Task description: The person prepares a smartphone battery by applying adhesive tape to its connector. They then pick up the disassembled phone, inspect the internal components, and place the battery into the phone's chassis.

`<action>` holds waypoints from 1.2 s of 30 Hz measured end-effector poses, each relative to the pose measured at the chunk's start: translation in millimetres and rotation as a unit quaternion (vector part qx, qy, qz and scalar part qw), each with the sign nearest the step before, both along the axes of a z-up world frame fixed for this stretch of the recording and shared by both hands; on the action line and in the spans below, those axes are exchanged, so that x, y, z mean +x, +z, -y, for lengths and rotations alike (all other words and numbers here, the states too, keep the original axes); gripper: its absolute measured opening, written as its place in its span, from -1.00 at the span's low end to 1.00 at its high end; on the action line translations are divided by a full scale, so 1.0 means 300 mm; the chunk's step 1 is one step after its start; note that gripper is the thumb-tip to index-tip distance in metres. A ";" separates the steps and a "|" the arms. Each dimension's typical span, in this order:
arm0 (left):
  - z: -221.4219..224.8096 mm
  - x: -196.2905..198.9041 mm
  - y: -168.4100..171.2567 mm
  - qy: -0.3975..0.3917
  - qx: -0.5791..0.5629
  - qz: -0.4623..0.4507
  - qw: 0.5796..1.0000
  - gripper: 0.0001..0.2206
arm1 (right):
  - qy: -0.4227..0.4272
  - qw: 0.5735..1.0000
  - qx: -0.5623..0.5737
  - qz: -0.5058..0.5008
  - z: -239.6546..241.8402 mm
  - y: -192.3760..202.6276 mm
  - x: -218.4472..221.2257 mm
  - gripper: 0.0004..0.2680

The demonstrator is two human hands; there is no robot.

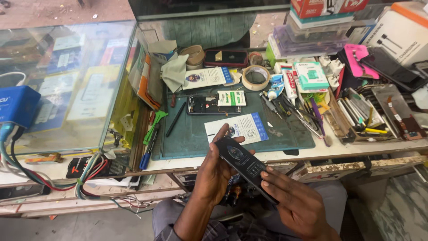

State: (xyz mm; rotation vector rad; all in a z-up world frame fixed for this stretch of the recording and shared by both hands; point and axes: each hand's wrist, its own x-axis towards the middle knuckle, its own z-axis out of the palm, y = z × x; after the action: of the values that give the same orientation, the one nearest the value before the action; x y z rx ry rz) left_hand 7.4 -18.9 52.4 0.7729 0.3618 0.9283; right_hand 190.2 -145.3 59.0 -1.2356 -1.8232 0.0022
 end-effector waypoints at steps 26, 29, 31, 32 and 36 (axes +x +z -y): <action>-0.001 -0.013 -0.021 -0.005 0.137 -0.172 0.975 0.09 | 0.144 0.524 -0.398 -0.739 -0.020 -0.313 -0.003 -0.61; 0.000 -0.013 -0.016 -0.006 0.140 -0.184 0.973 0.09 | 0.171 0.534 -0.391 -0.730 -0.018 -0.309 -0.004 -0.61; 0.001 -0.017 -0.010 -0.006 0.151 -0.179 0.972 0.06 | 0.146 0.528 -0.398 -0.736 -0.018 -0.306 -0.003 -0.61; 0.002 -0.019 -0.007 -0.007 0.160 -0.170 0.972 0.03 | 0.133 0.525 -0.401 -0.739 -0.018 -0.306 -0.003 -0.61; 0.018 -0.019 0.002 -0.005 0.201 -0.216 0.955 0.03 | 0.168 0.544 -0.389 -0.724 -0.015 -0.309 0.000 -0.62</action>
State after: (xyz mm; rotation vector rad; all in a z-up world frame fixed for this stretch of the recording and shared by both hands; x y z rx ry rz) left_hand 1.7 -24.1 52.9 1.3606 0.5575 0.8291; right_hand 190.1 -140.8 -33.8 -0.7548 -0.3669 1.6919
